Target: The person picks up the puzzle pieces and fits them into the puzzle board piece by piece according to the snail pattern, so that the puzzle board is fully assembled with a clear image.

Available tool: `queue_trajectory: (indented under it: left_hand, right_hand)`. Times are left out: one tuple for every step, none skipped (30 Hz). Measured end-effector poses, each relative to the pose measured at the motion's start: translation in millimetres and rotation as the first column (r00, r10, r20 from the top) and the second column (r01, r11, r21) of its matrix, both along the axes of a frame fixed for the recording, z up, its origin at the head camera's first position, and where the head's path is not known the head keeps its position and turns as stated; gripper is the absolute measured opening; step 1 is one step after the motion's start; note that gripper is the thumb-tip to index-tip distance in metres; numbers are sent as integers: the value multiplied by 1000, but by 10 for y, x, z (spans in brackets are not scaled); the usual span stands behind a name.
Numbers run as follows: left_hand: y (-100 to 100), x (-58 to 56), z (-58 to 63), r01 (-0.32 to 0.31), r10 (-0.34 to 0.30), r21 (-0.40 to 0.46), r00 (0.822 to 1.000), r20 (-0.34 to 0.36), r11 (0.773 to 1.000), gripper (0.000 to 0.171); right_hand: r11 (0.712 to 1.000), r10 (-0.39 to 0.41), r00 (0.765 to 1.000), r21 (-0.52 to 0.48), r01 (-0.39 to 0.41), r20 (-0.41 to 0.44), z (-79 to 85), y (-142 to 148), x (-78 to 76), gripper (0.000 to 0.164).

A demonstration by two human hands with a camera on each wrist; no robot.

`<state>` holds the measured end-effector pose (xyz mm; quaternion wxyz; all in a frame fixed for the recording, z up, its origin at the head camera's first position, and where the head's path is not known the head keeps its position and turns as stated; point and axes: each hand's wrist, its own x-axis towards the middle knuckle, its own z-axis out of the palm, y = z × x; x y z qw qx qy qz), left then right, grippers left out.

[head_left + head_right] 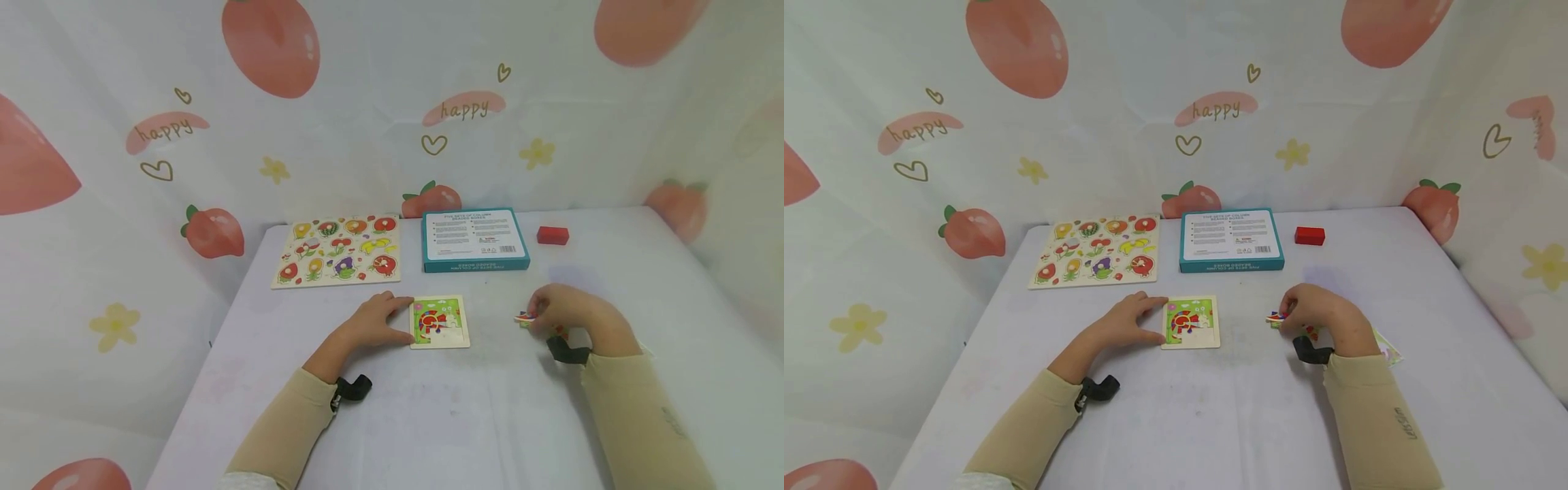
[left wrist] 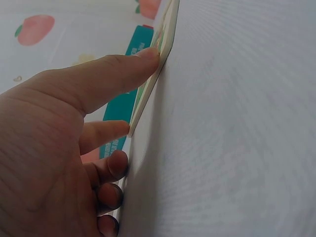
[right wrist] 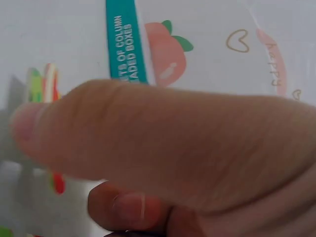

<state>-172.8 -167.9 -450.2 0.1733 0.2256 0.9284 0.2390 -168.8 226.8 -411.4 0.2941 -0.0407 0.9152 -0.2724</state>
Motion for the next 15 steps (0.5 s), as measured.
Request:
queue_trajectory:
  left_hand:
    - [2, 3, 3, 0, 0, -1, 1000, 2, 1000, 82]
    - [4, 4, 5, 0, 0, -3, 1000, 3, 1000, 82]
    - [5, 5, 7, -2, 2, -4, 1000, 4, 1000, 82]
    - [6, 7, 13, -3, 3, -6, 1000, 4, 1000, 81]
    - [7, 6, 15, -2, 2, -8, 1000, 3, 1000, 81]
    - [8, 5, 16, 1, -1, -12, 1000, 0, 1000, 81]
    - [7, 4, 16, 3, -3, -16, 1000, -3, 1000, 81]
    - [7, 3, 15, 5, -5, -21, 1000, -5, 1000, 81]
    - [6, 2, 15, 7, -8, -24, 1000, -7, 1000, 81]
    - [6, 3, 14, 9, -10, -28, 1000, -8, 1000, 81]
    - [5, 4, 14, 11, -12, -32, 1000, -10, 999, 81]
    - [4, 5, 12, 12, -12, -34, 1000, -11, 999, 81]
    - [3, 5, 10, 12, -12, -36, 1000, -12, 999, 82]
    - [4, 6, 9, 12, -12, -36, 1000, -12, 999, 82]
    - [4, 7, 8, 10, -11, -35, 1000, -11, 999, 82]
  right_hand:
    - [1000, 3, 1000, -8, -4, -12, 18, 6, -2, 24]
    - [1000, 7, 1000, -12, -7, -29, 42, 9, -1, 23]
    - [1000, 11, 999, -15, -12, -53, 70, 14, 0, 23]
    - [1000, 16, 997, -19, -18, -77, 101, 17, 2, 24]
    - [1000, 22, 994, -20, -24, -103, 136, 20, 5, 24]
    - [1000, 22, 992, -18, -25, -125, 172, 19, 11, 25]
    - [1000, 24, 988, -16, -27, -150, 214, 21, 22, 26]
    - [1000, 25, 985, -11, -27, -173, 255, 21, 35, 27]
    - [1000, 24, 981, -11, -26, -192, 294, 22, 49, 29]
    - [1000, 21, 978, -12, -24, -208, 332, 18, 64, 29]
    - [1000, 15, 975, -14, -18, -222, 370, 13, 83, 30]
    - [1000, 8, 972, -20, -13, -236, 407, 8, 104, 31]
    - [1000, 3, 968, -26, -10, -253, 443, 1, 123, 32]
    - [999, -3, 963, -35, -7, -269, 478, -12, 145, 32]
    - [999, -5, 958, -45, -8, -286, 513, -21, 164, 32]
